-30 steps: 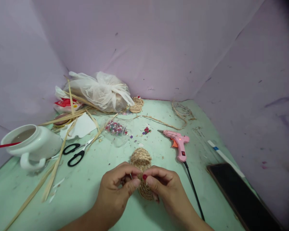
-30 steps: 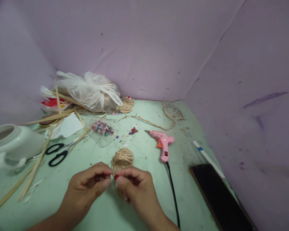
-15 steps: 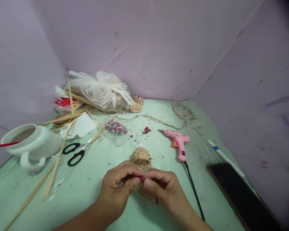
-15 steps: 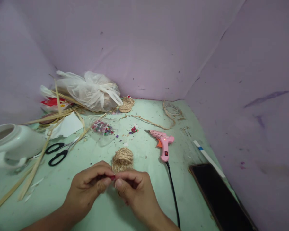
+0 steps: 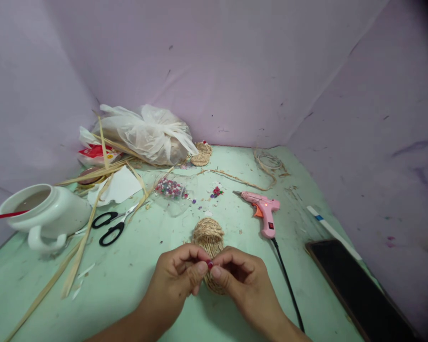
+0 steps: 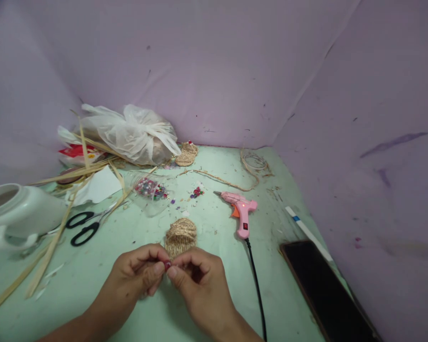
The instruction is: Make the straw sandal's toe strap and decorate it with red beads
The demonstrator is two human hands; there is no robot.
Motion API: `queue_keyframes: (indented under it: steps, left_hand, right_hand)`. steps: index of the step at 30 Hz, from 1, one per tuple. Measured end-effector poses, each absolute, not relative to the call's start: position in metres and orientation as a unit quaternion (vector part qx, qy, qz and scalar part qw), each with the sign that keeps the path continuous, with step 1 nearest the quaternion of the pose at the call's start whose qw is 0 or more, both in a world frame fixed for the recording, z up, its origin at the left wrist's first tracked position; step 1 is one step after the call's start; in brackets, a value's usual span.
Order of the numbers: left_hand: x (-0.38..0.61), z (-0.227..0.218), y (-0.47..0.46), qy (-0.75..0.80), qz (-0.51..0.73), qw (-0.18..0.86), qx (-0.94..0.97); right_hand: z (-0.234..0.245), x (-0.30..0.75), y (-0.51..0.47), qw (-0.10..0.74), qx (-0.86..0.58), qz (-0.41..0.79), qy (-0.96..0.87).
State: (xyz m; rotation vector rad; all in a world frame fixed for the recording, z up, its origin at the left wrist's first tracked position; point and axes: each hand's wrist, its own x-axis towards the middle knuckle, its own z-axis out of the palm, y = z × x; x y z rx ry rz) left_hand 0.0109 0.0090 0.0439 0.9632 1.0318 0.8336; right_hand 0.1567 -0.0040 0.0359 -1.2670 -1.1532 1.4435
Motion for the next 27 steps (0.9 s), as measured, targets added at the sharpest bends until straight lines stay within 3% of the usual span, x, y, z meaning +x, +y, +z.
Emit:
queue_keyframes:
  steps: [19,24,27]
  left_hand:
    - [0.012,0.041,0.007,0.455,0.359,0.707,0.406]
    - [0.012,0.046,0.006,0.459,0.372,0.663,0.461]
    - [0.007,0.043,0.013,0.498,0.409,0.557,0.524]
  right_hand:
    - [0.034,0.160,-0.007,0.516,-0.440,0.387,-0.625]
    - [0.037,0.163,-0.006,0.509,-0.432,0.380,-0.640]
    - [0.043,0.174,0.002,0.507,-0.469,0.349,-0.633]
